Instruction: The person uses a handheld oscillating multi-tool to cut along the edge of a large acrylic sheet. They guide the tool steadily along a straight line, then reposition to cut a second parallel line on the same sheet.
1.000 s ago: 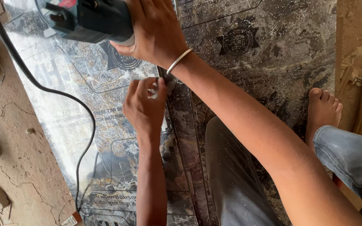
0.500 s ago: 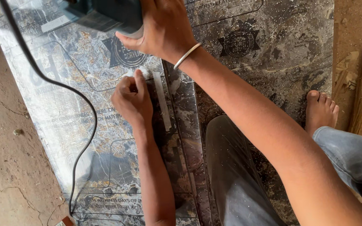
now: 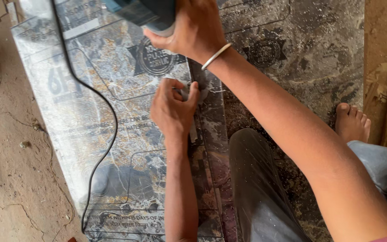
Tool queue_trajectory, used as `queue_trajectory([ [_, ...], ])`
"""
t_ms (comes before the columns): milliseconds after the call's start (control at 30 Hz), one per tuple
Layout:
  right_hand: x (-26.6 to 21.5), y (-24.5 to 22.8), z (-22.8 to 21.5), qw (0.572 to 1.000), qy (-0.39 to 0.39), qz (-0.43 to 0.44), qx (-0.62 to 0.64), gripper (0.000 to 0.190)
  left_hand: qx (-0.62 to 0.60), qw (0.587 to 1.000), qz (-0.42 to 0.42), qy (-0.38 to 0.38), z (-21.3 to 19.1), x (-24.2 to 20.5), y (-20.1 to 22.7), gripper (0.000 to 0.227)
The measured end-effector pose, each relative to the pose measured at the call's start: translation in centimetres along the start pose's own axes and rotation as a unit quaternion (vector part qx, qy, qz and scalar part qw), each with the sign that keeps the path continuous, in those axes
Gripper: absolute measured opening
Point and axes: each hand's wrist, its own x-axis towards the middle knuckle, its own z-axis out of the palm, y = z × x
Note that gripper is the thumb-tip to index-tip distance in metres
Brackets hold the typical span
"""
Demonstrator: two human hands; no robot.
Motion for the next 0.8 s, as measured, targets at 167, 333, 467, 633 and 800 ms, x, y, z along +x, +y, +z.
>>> queue_trajectory([
  [167, 1.3, 0.3, -0.9, 1.000, 0.009, -0.010, 0.020, 0.072, -0.032, 0.999, 0.003, 0.024, -1.0, -0.1, 1.3, 0.035],
  [333, 2.4, 0.7, -1.3, 1.000, 0.010, -0.007, 0.005, 0.072, -0.070, 0.997, -0.018, 0.023, -1.7, -0.2, 1.2, 0.027],
  [467, 2.6, 1.0, -1.3, 1.000, -0.005, 0.004, 0.001, 0.068, -0.096, 0.993, -0.049, 0.037, -1.7, 0.0, 0.8, 0.020],
  [633, 3.4, 1.7, -1.1, 1.000, -0.001, -0.009, -0.002, 0.069, -0.125, 0.986, -0.091, 0.066, -2.1, 0.1, 0.1, 0.018],
  [800, 3.8, 2.3, -0.9, 1.000, 0.003, -0.027, -0.009, 0.066, -0.108, 0.983, -0.126, 0.080, -2.2, 0.5, -0.9, 0.019],
])
